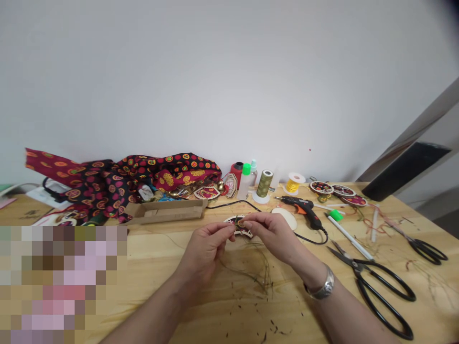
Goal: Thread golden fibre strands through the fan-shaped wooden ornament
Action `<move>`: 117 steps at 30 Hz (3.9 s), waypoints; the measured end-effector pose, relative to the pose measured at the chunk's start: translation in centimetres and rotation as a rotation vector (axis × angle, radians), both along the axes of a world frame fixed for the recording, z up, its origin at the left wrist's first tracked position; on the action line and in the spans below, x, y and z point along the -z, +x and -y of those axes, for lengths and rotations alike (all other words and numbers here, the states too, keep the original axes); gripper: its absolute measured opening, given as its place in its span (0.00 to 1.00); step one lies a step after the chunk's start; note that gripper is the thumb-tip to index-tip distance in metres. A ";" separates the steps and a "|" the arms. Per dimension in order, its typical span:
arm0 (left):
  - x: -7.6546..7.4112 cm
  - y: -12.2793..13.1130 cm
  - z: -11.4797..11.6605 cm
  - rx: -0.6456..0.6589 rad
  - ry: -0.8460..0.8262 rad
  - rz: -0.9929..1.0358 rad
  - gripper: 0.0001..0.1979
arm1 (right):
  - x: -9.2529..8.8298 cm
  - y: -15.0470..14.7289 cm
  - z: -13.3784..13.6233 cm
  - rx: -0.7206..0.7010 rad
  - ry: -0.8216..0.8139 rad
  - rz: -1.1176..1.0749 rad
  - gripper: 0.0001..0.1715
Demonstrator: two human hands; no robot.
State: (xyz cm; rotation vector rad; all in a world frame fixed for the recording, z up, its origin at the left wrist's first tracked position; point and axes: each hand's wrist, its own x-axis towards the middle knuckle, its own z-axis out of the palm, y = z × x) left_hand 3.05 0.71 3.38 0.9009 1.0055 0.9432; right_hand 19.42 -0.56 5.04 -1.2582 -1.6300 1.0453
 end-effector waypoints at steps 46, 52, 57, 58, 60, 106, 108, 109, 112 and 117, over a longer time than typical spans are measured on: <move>-0.1 0.4 0.3 0.065 -0.082 0.084 0.07 | 0.8 -1.1 0.2 -0.125 -0.390 -0.609 0.18; -0.2 0.4 0.4 0.074 -0.062 0.077 0.08 | 0.8 -1.1 0.2 -0.046 -0.381 -0.570 0.14; 0.1 0.4 0.4 0.088 -0.035 0.053 0.07 | 0.9 -1.2 0.1 0.053 -0.336 -0.488 0.10; 0.1 0.4 0.4 0.088 -0.031 0.044 0.07 | 0.9 -1.2 0.1 0.063 -0.327 -0.476 0.10; 0.2 0.5 0.4 0.083 -0.023 0.022 0.07 | 0.8 -1.2 0.0 0.078 -0.304 -0.448 0.09; 0.3 0.5 0.9 0.116 0.110 -0.019 0.03 | 0.9 -1.1 -0.1 0.215 -0.038 -0.179 0.04; 0.2 0.5 0.9 0.126 0.138 -0.069 0.03 | 0.9 -1.1 0.0 0.208 -0.029 -0.180 0.05; 0.2 0.5 0.9 0.127 0.159 -0.102 0.03 | 0.9 -1.1 0.0 0.207 -0.027 -0.177 0.05; 0.3 0.6 1.0 0.110 0.261 -0.224 0.04 | 1.0 -1.1 0.0 0.206 -0.022 -0.159 0.05; 1.2 0.7 1.3 0.076 0.599 -0.475 0.09 | 1.1 -1.0 -0.2 0.218 -0.019 -0.161 0.05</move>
